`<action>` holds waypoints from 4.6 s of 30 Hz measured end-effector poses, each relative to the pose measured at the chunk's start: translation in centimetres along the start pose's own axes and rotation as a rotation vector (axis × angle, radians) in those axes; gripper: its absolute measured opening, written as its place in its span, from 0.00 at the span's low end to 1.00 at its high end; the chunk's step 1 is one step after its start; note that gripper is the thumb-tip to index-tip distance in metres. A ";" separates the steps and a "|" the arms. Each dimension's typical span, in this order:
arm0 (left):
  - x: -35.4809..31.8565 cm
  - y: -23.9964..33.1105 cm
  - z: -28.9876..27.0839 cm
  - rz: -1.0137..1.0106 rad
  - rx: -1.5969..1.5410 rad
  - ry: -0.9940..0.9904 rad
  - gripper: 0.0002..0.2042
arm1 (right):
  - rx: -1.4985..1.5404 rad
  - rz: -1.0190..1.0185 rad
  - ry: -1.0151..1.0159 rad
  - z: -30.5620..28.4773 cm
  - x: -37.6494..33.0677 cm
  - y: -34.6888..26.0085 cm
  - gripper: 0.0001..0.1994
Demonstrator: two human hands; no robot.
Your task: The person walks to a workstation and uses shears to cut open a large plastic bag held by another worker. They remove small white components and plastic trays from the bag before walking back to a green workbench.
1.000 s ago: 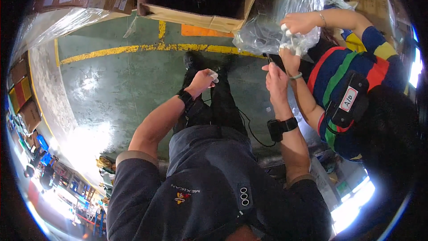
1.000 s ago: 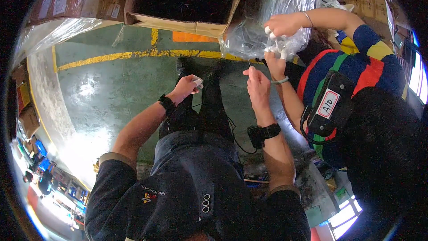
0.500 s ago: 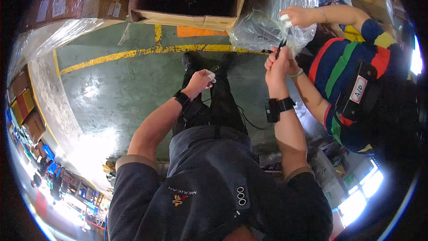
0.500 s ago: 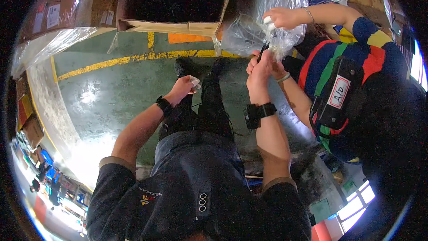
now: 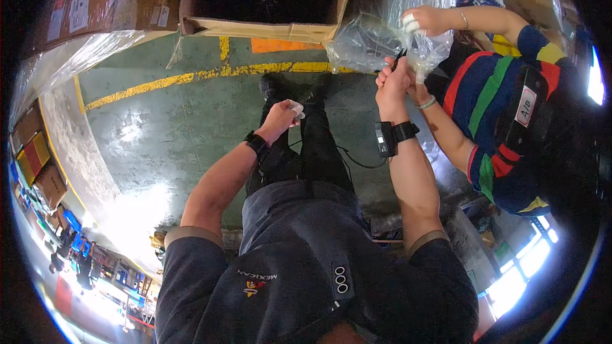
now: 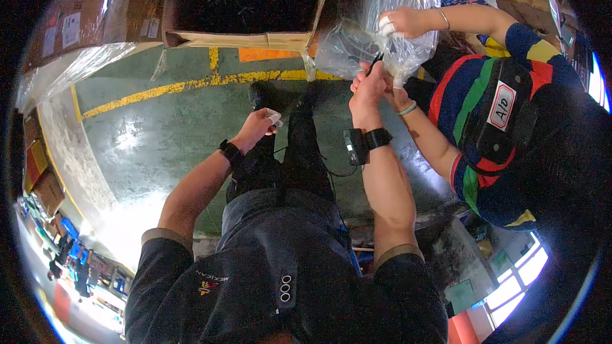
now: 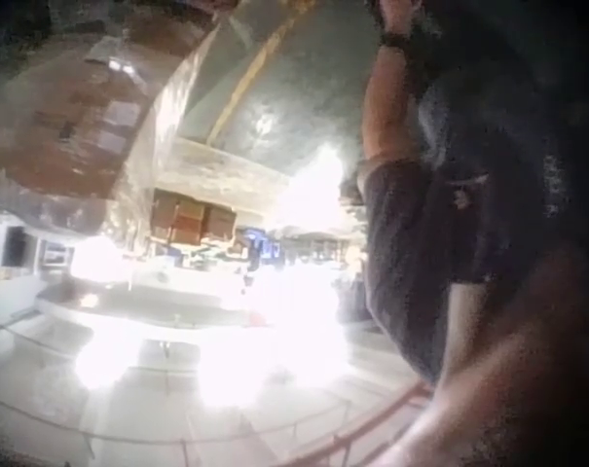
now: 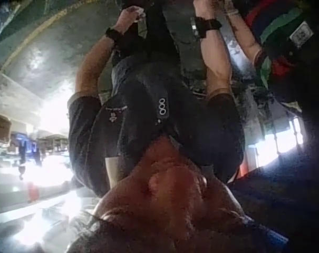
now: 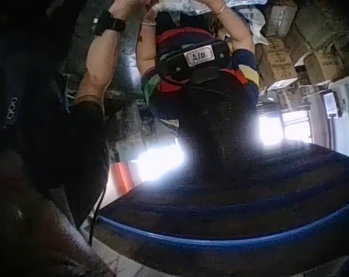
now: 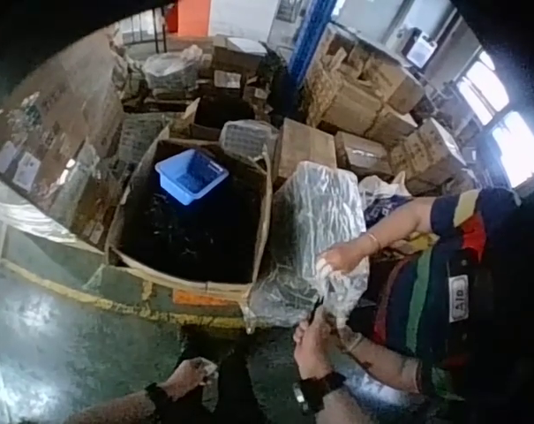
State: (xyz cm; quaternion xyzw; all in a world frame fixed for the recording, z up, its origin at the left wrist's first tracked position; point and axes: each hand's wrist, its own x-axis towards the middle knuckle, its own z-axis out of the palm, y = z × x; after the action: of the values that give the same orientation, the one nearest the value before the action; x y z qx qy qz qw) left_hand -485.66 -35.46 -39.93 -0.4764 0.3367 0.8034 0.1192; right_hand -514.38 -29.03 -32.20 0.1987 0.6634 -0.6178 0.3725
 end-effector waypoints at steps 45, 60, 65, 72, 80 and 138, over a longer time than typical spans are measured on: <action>0.1 0.4 -2.9 -0.029 0.025 0.035 0.08 | -0.092 -0.319 0.170 0.5 -3.4 6.7 0.18; -0.4 0.8 -1.6 -0.022 0.060 0.033 0.07 | -0.270 -0.162 -0.060 -2.1 -10.0 9.1 0.16; -0.7 1.0 -1.2 -0.006 0.059 0.034 0.08 | -0.213 -0.158 -0.181 -3.1 -11.0 10.0 0.18; -0.7 0.7 -1.0 0.004 0.059 0.052 0.08 | -0.268 -0.106 -0.160 -3.8 -12.0 8.6 0.17; -1.3 2.0 -0.3 0.014 0.130 0.056 0.10 | -0.276 -0.154 -0.167 -5.4 -12.7 6.2 0.19; 2.7 0.0 4.8 0.044 -0.071 0.013 0.07 | -0.360 -0.252 0.012 -3.0 3.2 2.0 0.19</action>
State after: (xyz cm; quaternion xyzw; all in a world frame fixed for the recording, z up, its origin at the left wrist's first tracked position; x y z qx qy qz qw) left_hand -490.41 -32.67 -40.67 -0.4778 0.3190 0.8144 0.0822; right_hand -515.74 -26.48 -36.06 0.0486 0.7847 -0.5299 0.3178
